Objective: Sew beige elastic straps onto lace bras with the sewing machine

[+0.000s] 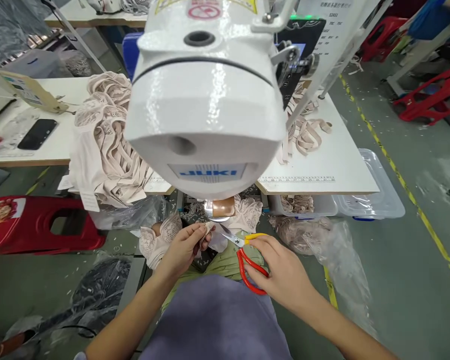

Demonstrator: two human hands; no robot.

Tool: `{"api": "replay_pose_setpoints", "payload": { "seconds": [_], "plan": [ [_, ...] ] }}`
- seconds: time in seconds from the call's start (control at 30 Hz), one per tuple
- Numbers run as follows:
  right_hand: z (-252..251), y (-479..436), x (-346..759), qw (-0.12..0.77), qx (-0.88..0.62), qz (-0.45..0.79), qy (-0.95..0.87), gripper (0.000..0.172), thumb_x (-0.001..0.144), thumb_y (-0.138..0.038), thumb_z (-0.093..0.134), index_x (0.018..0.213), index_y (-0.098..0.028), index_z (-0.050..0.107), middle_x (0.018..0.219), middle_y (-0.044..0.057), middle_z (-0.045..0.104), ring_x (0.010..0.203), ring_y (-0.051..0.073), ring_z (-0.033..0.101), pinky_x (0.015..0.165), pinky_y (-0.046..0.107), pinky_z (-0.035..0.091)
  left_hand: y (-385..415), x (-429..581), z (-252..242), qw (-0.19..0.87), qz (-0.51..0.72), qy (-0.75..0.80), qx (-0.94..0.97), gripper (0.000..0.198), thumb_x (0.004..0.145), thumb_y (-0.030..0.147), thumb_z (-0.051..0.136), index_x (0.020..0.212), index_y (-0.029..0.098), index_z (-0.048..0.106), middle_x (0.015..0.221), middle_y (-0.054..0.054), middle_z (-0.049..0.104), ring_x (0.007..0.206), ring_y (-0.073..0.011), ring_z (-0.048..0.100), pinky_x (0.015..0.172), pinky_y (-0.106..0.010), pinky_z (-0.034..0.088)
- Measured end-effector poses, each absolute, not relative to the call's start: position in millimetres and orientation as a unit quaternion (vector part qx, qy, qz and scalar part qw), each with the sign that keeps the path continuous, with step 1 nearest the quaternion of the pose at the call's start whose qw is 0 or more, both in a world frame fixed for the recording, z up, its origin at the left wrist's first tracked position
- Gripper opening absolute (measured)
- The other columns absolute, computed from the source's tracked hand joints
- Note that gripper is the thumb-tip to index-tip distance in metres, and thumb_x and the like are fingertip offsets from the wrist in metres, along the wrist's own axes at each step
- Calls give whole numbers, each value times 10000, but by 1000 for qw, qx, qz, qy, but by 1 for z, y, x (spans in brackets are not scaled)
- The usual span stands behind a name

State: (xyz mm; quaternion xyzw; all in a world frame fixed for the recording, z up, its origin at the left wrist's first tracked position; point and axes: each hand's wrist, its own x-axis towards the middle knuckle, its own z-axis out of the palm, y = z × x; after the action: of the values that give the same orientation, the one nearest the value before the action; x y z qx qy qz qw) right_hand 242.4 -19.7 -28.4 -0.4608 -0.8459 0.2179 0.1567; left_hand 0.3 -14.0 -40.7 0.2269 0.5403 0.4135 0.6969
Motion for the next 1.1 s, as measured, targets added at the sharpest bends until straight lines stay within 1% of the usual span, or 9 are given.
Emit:
{"api": "replay_pose_setpoints", "payload": {
  "seconds": [0.13, 0.3, 0.4, 0.53, 0.6, 0.7, 0.83, 1.03, 1.1],
  "plan": [
    [-37, -10, 229, 161, -439, 234, -852, 263, 877, -296, 578, 1133, -236, 593, 1113, 115, 697, 840, 248, 707, 611, 348, 577, -16, 4, -38, 687, 403, 547, 257, 341, 730, 475, 684, 660, 158, 579, 649, 16, 559, 550, -73, 428, 533, -209, 347],
    [-36, -7, 233, 126, -432, 313, -836, 260, 910, -317, 548, 1149, -244, 618, 1047, 86, 719, 602, 172, 637, 539, 307, 535, -17, 1, -38, 682, 391, 552, 277, 207, 719, 341, 613, 622, 163, 572, 625, 10, 549, 552, -88, 406, 534, -227, 305],
    [-30, -11, 240, 102, -469, 363, -798, 262, 914, -339, 528, 1140, -270, 641, 979, 66, 722, 552, 153, 600, 516, 289, 514, -19, -4, -40, 696, 383, 538, 280, 204, 711, 326, 593, 594, 160, 574, 576, 21, 486, 525, -86, 355, 513, -235, 253],
    [-29, -18, 244, 103, -497, 387, -769, 252, 847, -300, 556, 1086, -268, 628, 934, 57, 696, 603, 163, 605, 509, 280, 496, -22, -9, -47, 694, 404, 533, 267, 368, 734, 502, 647, 612, 172, 540, 584, 29, 477, 507, -75, 320, 507, -230, 238],
    [-30, -20, 241, 117, -490, 388, -772, 290, 804, -268, 567, 1093, -262, 596, 964, 60, 672, 599, 150, 577, 511, 275, 497, -23, -9, -52, 686, 414, 536, 265, 442, 706, 586, 690, 632, 173, 551, 547, 55, 424, 496, -70, 291, 500, -225, 226],
    [-33, -22, 232, 136, -477, 389, -777, 333, 769, -255, 574, 1102, -249, 569, 1006, 70, 647, 587, 135, 543, 537, 286, 509, -24, -7, -55, 668, 427, 546, 268, 492, 681, 639, 715, 662, 166, 582, 553, 56, 432, 509, -72, 327, 509, -219, 258],
    [-34, -17, 218, 119, -483, 400, -770, 366, 750, -270, 591, 1114, -234, 584, 1040, 80, 654, 595, 140, 547, 565, 305, 508, -23, -4, -52, 641, 434, 564, 288, 477, 704, 625, 704, 661, 164, 586, 606, 32, 517, 548, -85, 422, 556, -226, 336],
    [-35, -3, 205, 94, -500, 435, -743, 364, 778, -305, 571, 1131, -225, 616, 1123, 92, 679, 791, 201, 656, 639, 315, 521, -22, -4, -48, 609, 433, 590, 304, 367, 727, 515, 687, 648, 172, 586, 600, 30, 545, 550, -99, 444, 560, -238, 352],
    [-34, 0, 205, 90, -499, 439, -741, 349, 790, -315, 578, 1124, -229, 635, 1096, 82, 691, 795, 202, 663, 640, 309, 518, -22, -5, -48, 602, 438, 595, 301, 354, 723, 502, 687, 650, 169, 594, 595, 31, 542, 553, -101, 446, 562, -239, 354]
  ]
}}
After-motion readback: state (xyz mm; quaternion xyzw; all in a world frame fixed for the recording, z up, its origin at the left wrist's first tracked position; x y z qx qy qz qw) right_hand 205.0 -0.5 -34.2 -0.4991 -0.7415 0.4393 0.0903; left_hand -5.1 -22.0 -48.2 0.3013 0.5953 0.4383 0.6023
